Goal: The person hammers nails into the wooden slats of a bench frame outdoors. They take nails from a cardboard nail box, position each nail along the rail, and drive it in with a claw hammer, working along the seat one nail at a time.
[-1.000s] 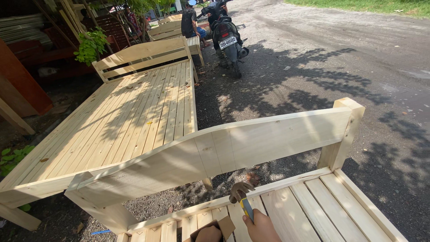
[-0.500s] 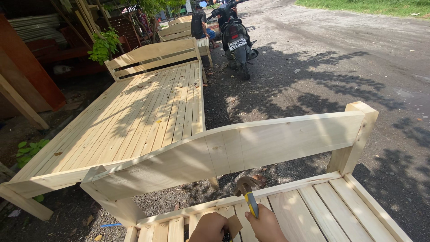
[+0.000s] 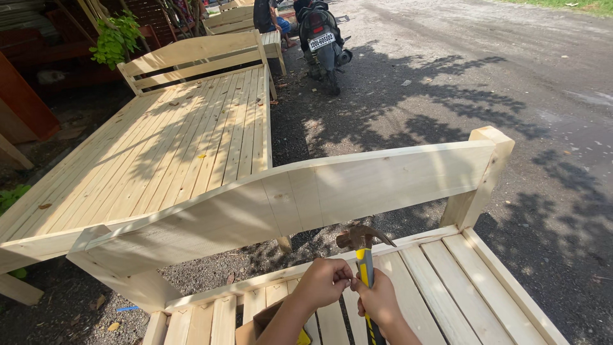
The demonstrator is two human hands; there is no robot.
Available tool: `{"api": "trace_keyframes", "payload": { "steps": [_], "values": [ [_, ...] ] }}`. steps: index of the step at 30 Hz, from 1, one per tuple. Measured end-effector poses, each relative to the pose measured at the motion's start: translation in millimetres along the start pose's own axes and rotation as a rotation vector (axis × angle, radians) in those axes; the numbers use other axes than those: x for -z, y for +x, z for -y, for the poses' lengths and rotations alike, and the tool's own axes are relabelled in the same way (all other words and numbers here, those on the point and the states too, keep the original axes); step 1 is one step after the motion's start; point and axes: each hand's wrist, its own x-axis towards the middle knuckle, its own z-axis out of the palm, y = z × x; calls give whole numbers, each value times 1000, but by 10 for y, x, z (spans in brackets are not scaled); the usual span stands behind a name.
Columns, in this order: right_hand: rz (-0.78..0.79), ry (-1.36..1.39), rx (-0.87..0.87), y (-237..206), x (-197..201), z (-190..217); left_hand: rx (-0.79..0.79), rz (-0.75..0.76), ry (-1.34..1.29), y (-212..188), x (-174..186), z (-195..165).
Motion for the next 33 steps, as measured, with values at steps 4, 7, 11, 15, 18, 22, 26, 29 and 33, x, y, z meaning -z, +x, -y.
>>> {"api": "trace_keyframes", "payload": {
  "steps": [4,7,11,15,18,22,26,29,33],
  "values": [
    [-90,12,-8,-193,257,-198,286,-126,-261,91,-617,155],
    [-149,21,-6,-276,577,-419,562,-320,-525,132,-1252,261],
    [-300,69,-154,-193,1044,-690,641,-536,-499,223,-1898,564],
    [-394,12,-204,-103,1563,-923,512,-673,-291,86,-2229,877],
    [-461,-83,-208,-11,1725,-1021,657,-611,-238,30,-2305,994],
    [-552,-249,-269,-2,1760,-1111,575,-575,-170,94,-2350,1020],
    [-578,-279,-272,9,1788,-1136,503,-563,-241,172,-2389,1023],
    [-594,-258,-261,21,1826,-1155,533,-545,-177,101,-2388,1065],
    [-571,-260,-248,10,1836,-1167,571,-592,-255,24,-2339,1153]
  ]
}}
